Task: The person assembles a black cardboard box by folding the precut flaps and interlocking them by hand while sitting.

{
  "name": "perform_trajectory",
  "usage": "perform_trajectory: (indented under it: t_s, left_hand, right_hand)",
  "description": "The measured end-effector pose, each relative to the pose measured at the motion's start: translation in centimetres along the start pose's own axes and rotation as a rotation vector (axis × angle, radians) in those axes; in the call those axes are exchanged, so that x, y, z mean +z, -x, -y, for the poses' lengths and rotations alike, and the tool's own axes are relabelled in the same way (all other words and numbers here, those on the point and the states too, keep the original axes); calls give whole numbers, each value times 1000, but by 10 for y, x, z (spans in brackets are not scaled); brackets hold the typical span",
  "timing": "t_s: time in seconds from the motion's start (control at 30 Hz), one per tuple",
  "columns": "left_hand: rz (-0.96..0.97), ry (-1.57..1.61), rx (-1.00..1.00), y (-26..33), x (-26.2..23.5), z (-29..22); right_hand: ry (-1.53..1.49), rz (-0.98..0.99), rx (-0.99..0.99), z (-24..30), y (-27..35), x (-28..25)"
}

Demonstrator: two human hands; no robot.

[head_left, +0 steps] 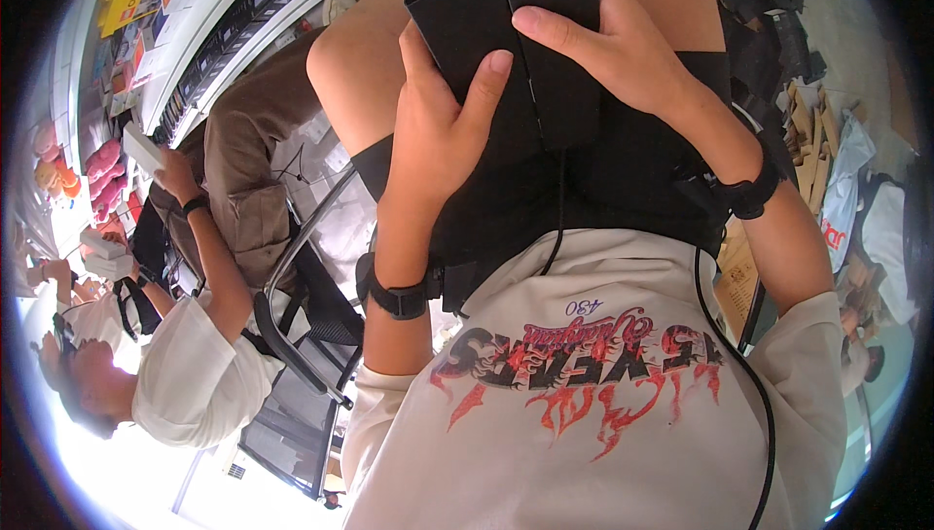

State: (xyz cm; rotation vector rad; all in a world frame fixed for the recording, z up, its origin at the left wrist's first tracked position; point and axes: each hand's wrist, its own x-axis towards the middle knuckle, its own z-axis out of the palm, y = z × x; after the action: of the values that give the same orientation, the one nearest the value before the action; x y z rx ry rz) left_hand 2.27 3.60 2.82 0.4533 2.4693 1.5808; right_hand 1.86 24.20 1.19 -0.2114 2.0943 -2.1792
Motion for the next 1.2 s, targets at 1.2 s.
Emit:
perform_trajectory:
  t_s: [1.2]
  left_hand:
    - [21,-36,-2,3,9,2]
  right_hand:
    - [175,-67,-67,-8,8,-6]
